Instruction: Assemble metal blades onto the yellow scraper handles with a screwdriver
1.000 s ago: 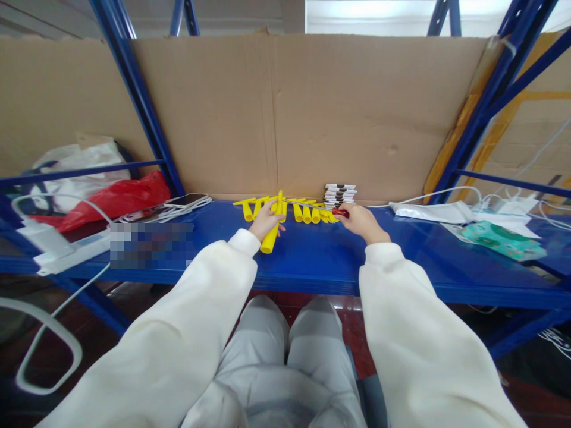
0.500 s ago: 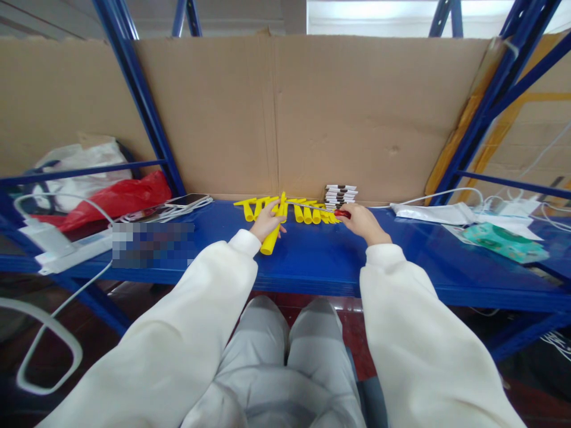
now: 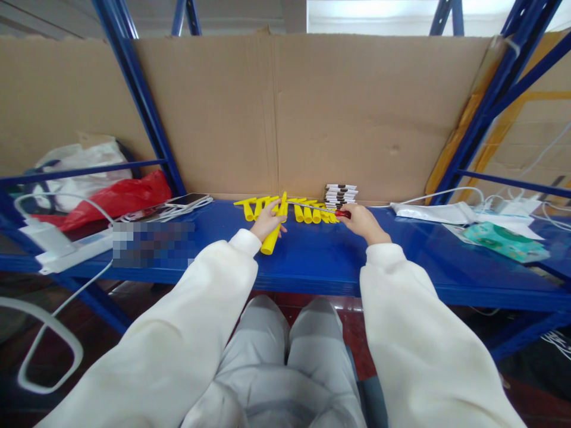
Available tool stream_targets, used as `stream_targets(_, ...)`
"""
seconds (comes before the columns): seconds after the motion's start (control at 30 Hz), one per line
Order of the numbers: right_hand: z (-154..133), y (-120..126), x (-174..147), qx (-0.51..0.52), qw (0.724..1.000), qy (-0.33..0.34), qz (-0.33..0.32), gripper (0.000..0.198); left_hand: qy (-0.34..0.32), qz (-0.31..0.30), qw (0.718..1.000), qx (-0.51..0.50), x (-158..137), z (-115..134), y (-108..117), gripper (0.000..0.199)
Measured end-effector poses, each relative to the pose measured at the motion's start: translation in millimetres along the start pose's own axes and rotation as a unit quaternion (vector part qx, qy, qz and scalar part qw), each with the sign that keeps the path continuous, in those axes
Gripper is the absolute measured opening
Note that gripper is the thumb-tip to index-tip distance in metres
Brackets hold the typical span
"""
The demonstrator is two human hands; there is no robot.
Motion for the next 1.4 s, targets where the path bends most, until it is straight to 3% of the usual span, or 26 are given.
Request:
stream_targets(0.37, 13.0, -9.6, 4.5, -0.05, 0.999, -0.015, -0.002, 0.017, -0.033, 0.047, 0.998, 0.012, 7.2, -2.7, 8.0, 0.08)
stream_targets(0.67, 17.5, -20.8, 3.0, -0.09, 0.992, -0.047, -0.069, 0.013, -0.01, 0.022, 0.999, 0.024, 12.6, -14.9, 4.5, 0.087)
stream_targets(0.97, 19.7, -26.0, 0.2, -0.098, 0.985, -0.078, -0.123, 0.02, 0.032, 0.021, 0.998, 0.043, 16.6, -30.7, -0.7, 0.08)
stream_targets(1.4, 20.7, -28.8, -0.7, -0.119, 0.976, -0.092, -0.155, 0.018, 0.069, 0.018, 0.997, -0.025, 7.3, -20.6, -12.0, 0.056)
Point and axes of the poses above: each hand's wrist, its own x-axis towards the middle knuckle, its own y-axis out of the back of the hand, z = x × y, the point moved 7 cm from there along x, towards the middle knuckle, and after that the axes turned 11 degrees about -y, right-handed, at the moved point
